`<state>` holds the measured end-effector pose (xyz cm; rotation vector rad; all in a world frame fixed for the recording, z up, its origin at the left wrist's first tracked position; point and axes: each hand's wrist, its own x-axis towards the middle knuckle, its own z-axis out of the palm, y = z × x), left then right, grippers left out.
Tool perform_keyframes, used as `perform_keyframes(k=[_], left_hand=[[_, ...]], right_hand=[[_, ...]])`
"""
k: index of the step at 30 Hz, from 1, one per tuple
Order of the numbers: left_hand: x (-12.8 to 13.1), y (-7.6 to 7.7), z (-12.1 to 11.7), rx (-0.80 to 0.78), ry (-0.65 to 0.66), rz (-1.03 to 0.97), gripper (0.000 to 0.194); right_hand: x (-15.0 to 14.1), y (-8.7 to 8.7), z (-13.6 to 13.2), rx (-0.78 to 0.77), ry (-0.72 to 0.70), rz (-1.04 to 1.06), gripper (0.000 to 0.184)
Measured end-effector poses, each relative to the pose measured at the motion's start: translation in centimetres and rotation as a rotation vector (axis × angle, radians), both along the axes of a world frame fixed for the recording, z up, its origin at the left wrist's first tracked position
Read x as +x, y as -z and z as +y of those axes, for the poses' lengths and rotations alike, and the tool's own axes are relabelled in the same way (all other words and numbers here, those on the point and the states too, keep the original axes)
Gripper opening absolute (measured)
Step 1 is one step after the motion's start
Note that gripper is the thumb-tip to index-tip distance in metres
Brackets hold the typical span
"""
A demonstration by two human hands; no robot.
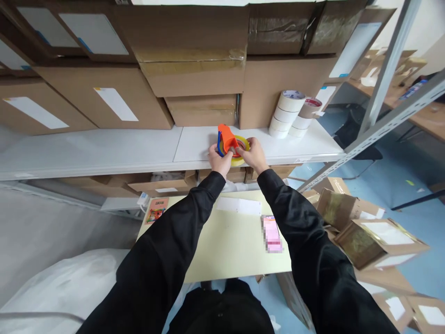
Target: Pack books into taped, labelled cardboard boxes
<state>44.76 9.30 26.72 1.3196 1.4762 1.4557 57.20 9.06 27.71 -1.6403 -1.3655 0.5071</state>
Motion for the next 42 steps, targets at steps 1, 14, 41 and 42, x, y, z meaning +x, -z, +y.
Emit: perform_keyframes(k=[1,14,41,42], left_hand=[[-0.4,-0.3,-1.1,0.022,0.000,0.004,0.054],[-8.8,9.6,-21.5,-0.065,0.231,0.079,0.056],[-8.3,26.8,-27.4,-0.688,0.373,-0.093,0.066],[-8.2,26.8,-27.3,-0.702,0.375,-0.086,0.066]], right_hand=[[-0.4,-0.2,-1.3,0.047,0.005,0.003,0.051],[-6.4,10.5,-23.8,-0.107,-0.066,-0.077,0.066],[-5.0,26.2,-29.6,-0.840,-0.086,-0.154,0.068],[-4.9,26.3,-29.6,-0.848,-0.087,-0.151,0.068]])
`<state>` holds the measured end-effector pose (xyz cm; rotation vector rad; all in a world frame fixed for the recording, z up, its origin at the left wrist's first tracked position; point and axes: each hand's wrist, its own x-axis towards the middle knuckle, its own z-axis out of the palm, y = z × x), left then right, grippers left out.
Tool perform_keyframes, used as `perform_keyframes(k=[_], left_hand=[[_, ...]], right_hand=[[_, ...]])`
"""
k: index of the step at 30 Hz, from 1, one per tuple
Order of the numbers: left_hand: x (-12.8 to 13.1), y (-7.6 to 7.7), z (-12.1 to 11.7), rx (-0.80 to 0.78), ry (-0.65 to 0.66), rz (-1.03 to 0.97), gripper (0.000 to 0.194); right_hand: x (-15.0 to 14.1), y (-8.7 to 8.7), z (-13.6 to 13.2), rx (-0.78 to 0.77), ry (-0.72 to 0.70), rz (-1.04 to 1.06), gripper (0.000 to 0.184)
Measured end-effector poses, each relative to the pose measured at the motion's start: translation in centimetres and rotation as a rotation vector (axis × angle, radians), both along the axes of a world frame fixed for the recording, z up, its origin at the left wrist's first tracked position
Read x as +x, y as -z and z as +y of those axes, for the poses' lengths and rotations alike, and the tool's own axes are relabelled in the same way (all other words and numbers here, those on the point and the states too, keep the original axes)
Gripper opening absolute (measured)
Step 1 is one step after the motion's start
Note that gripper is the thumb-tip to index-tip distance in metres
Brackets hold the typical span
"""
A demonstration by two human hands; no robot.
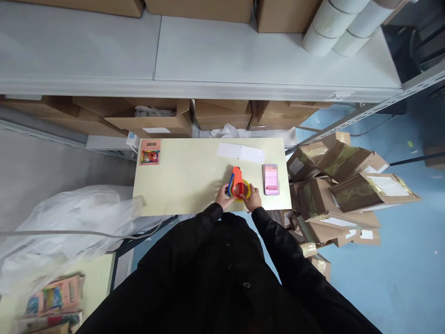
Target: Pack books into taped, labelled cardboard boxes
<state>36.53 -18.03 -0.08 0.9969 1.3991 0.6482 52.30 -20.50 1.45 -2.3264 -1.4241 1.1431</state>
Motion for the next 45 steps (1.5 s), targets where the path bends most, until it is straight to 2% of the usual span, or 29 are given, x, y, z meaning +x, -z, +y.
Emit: perform_keyframes(k=[8,12,14,18,22,28,32,36,40,45], left_hand=[[-0.1,-0.3,0.7,-0.141,0.027,0.049,0.065],[-1.0,-0.8,0.3,-0.219,0.024,0.116,0.066],[-1.6,-1.1,0.1,-0.235,0.025,0.154,0.060],[-3.0,-1.6,-0.3,-0.250,0.023,0.214,0.040],[-4.7,-1.7,-0.7,-0.244,-0.003,0.236,0.034],[-7.5,-1.9,-1.0,-0.193,-0.064,0.242,0.035],[-9.9,-3.2,-1.2,-0.125,-0.108,0.221,0.036],[-13.7,-5.2,-2.2,-0.054,-0.175,0.184,0.036],[-19.0,-6.8,-4.6,-0.005,-0.282,0.143,0.034],[-25.1,-7.5,-8.7,0.010,-0.477,0.118,0.033]], right_hand=[[0.6,0.1,-0.2,-0.061,-0.061,0.008,0.075],[0.4,0.4,-0.6,-0.065,-0.045,0.024,0.074],[0.4,0.6,-0.9,-0.048,-0.014,0.042,0.074],[0.6,0.9,-1.5,0.144,0.056,0.072,0.072],[0.8,0.4,-1.6,0.372,0.050,0.082,0.068],[-0.3,-1.5,-0.6,0.483,-0.059,0.123,0.059],[-2.7,-2.9,0.1,0.476,-0.146,0.170,0.052],[-7.1,-4.4,0.3,0.479,-0.263,0.197,0.047],[-12.9,-5.7,0.1,0.460,-0.379,0.247,0.043],[-20.0,-6.4,-0.5,0.438,-0.516,0.288,0.046]])
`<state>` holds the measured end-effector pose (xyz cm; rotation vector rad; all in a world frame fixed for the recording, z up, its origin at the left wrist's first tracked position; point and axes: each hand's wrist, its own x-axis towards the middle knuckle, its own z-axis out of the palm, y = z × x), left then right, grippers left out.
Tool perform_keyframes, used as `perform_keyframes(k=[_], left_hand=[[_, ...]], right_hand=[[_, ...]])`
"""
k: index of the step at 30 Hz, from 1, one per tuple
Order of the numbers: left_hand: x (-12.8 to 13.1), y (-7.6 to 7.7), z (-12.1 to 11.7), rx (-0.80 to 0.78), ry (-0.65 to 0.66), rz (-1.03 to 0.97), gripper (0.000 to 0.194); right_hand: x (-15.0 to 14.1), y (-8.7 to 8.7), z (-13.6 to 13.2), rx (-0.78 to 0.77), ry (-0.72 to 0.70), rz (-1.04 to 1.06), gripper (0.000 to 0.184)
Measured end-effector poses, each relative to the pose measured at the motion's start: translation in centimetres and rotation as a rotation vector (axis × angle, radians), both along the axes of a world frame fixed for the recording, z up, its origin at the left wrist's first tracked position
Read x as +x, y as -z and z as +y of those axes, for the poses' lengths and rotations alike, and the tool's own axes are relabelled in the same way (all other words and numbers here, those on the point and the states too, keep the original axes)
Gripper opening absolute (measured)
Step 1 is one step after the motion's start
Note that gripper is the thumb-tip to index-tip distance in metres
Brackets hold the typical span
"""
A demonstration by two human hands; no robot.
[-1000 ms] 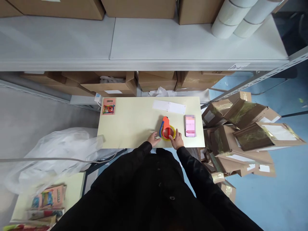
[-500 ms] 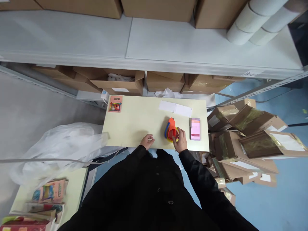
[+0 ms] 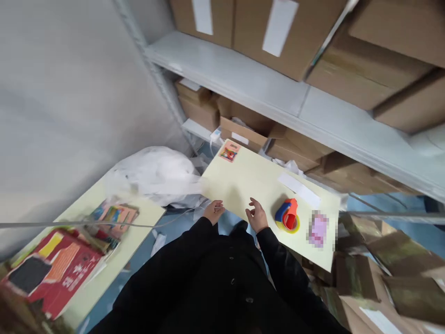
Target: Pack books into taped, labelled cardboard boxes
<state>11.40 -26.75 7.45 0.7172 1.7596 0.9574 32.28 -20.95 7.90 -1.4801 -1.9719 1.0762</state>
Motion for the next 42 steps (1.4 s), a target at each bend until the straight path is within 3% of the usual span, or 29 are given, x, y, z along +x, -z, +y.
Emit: perform_keyframes(k=[8,17,27,32,37,39,42], left_hand=[[-4.3,-1.7,-5.8,0.025,-0.373,0.003,0.031],[-4.7,-1.5,-13.5,-0.046,-0.740,0.019,0.038],[-3.7,-1.3,-16.3,-0.007,-0.941,0.003,0.045],[-5.1,-1.7,-17.8,0.003,-0.970,0.005,0.039],[-10.3,-2.1,-18.5,0.017,-0.923,0.006,0.037],[-13.2,-1.8,-18.1,0.019,-0.890,-0.014,0.037],[-17.3,-1.0,-17.0,0.023,-0.842,-0.073,0.036]], right_hand=[[-8.1,-1.2,0.4,-0.021,-0.416,-0.019,0.041],[-15.1,-1.3,2.4,0.036,-0.879,-0.016,0.029],[-19.0,-1.9,1.7,0.104,-1.143,-0.034,0.026],[-22.4,-1.4,0.8,0.130,-1.198,-0.090,0.024],[-29.0,-1.0,0.3,0.248,-1.145,-0.253,0.024],[-31.7,-0.8,0.0,0.292,-1.073,-0.345,0.032],[-34.8,-0.5,-0.6,0.373,-0.965,-0.557,0.060]])
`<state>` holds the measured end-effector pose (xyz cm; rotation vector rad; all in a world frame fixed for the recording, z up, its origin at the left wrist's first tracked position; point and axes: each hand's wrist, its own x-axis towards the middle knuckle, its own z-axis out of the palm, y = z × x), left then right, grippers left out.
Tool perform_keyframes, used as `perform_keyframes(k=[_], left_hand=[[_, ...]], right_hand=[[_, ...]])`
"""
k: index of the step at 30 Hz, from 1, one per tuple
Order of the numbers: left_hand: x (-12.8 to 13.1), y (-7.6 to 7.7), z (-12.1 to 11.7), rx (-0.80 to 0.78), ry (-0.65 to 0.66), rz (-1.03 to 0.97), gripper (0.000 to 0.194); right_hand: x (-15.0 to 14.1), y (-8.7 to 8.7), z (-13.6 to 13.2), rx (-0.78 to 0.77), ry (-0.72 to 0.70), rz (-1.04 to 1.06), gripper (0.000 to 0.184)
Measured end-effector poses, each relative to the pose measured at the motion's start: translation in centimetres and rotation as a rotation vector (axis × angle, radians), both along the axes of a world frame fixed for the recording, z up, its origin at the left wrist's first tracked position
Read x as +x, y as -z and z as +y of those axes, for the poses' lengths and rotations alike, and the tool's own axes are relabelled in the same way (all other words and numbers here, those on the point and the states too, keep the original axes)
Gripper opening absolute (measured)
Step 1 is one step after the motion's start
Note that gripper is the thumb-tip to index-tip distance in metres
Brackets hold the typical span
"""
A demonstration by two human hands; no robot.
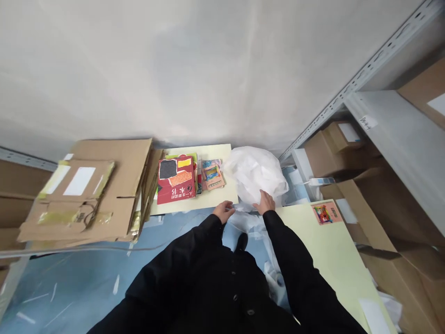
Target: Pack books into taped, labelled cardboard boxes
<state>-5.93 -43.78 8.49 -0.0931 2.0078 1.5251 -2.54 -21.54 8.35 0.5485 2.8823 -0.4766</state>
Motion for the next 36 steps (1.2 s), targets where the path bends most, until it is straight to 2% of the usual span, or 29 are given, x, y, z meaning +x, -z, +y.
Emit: perform_keyframes(k=[2,6,9,11,13,15,16,18,21,23,24,25,26,27,28,31,33,35,36], left_hand=[[-2.1,0.5,0.8,0.021,0.025,-0.047,0.036],[-4.1,0.7,2.8,0.079,0.073,-0.199,0.036],[-4.4,0.0,5.0,0.151,0.085,-0.352,0.046],[-4.3,-1.0,6.9,0.223,0.055,-0.416,0.051],[-4.0,-2.1,8.6,0.307,0.012,-0.441,0.049],[-3.6,-3.3,9.9,0.387,-0.001,-0.457,0.044],[-3.4,-3.9,10.3,0.440,0.005,-0.480,0.044],[-2.9,-5.0,10.9,0.570,0.042,-0.568,0.049],[-1.9,-6.3,11.8,0.739,0.120,-0.731,0.061],[-0.8,-6.8,12.7,0.786,0.198,-0.794,0.070],[-0.1,-7.0,13.2,0.803,0.241,-0.810,0.076],[0.6,-7.1,13.7,0.816,0.285,-0.817,0.081],[1.4,-7.1,14.2,0.823,0.329,-0.818,0.086],[2.3,-7.1,14.7,0.826,0.368,-0.814,0.089],[3.1,-7.2,15.1,0.824,0.400,-0.809,0.092],[5.6,-7.8,16.2,0.802,0.459,-0.825,0.095],[7.4,-8.6,17.0,0.797,0.466,-0.857,0.095],[9.2,-9.4,18.1,0.793,0.464,-0.885,0.094],[10.2,-9.7,18.7,0.787,0.462,-0.890,0.094]], right_hand=[[-1.4,0.1,-0.3,0.102,0.049,-0.140,0.062],[-2.4,-0.7,-0.7,0.149,0.118,-0.290,0.036],[-1.1,-2.4,-1.6,0.207,0.049,-0.169,0.024],[0.5,-3.7,-2.7,0.267,-0.062,-0.037,0.023],[2.7,-4.7,-4.1,0.284,-0.140,0.069,0.025],[5.2,-5.5,-5.2,0.225,-0.131,0.154,0.023],[6.6,-5.8,-5.4,0.175,-0.075,0.201,0.024],[9.4,-6.2,-5.3,0.066,0.172,0.319,0.034],[13.1,-6.6,-3.8,-0.149,0.806,0.529,0.063],[15.0,-6.5,-2.5,-0.488,1.214,0.609,0.075],[15.8,-6.4,-2.0,-0.734,1.343,0.625,0.077],[16.5,-6.2,-1.5,-0.984,1.412,0.633,0.077],[17.2,-6.0,-1.1,-1.196,1.431,0.642,0.077],[18.0,-5.8,-0.8,-1.345,1.418,0.657,0.078],[18.7,-5.5,-0.6,-1.427,1.394,0.669,0.081],[21.0,-4.4,-0.4,-1.421,1.405,0.635,0.088],[22.2,-3.5,-0.8,-1.488,1.429,0.555,0.089],[22.9,-2.8,-1.3,-1.712,1.378,0.510,0.091],[23.2,-2.5,-1.5,-1.851,1.303,0.519,0.091]])
